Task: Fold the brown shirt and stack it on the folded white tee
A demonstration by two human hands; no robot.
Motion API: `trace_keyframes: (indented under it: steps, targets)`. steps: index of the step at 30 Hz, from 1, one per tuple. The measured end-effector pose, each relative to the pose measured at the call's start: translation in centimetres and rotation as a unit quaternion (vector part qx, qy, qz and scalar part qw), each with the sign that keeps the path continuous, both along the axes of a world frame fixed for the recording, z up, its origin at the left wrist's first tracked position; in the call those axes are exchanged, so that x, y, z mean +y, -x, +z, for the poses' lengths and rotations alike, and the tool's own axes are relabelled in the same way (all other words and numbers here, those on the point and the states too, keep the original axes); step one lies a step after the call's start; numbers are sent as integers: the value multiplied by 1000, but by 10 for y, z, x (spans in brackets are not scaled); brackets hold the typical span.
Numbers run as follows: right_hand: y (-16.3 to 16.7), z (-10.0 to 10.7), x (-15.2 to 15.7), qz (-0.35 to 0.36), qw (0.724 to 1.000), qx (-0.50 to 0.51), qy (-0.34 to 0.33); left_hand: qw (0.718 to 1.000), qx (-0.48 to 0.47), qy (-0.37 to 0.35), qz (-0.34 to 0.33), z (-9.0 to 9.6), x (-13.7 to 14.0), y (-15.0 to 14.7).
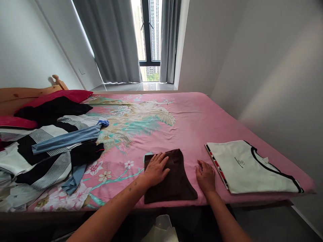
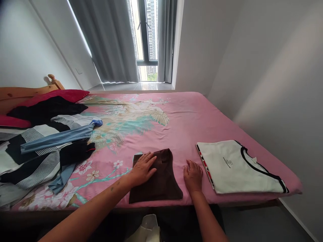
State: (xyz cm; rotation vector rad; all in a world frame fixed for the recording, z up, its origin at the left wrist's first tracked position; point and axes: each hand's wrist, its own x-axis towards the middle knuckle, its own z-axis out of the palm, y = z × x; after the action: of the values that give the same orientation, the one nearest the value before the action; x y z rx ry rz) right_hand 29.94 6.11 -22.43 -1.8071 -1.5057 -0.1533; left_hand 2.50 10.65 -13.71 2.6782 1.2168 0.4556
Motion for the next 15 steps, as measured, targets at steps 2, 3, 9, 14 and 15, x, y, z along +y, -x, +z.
trace_keyframes:
  steps: [2, 3, 9, 14, 15]
  targets:
    - [0, 1, -1, -2, 1000, 0, 2, 998, 47, 38, 26, -6, -7, -8]
    - [0, 1, -1, -2, 1000, -1, 3, 996, 63, 56, 38, -8, -9, -10]
    - [0, 0, -1, -4, 1000, -1, -5, 997, 54, 48, 11, -6, -25, -20]
    - [-1, -1, 0, 0, 1000, 6, -1, 997, 48, 48, -43, -17, -44, -29]
    - [-1, -1, 0, 0, 1000, 8, 0, 997, 48, 48, -39, -18, -45, -30]
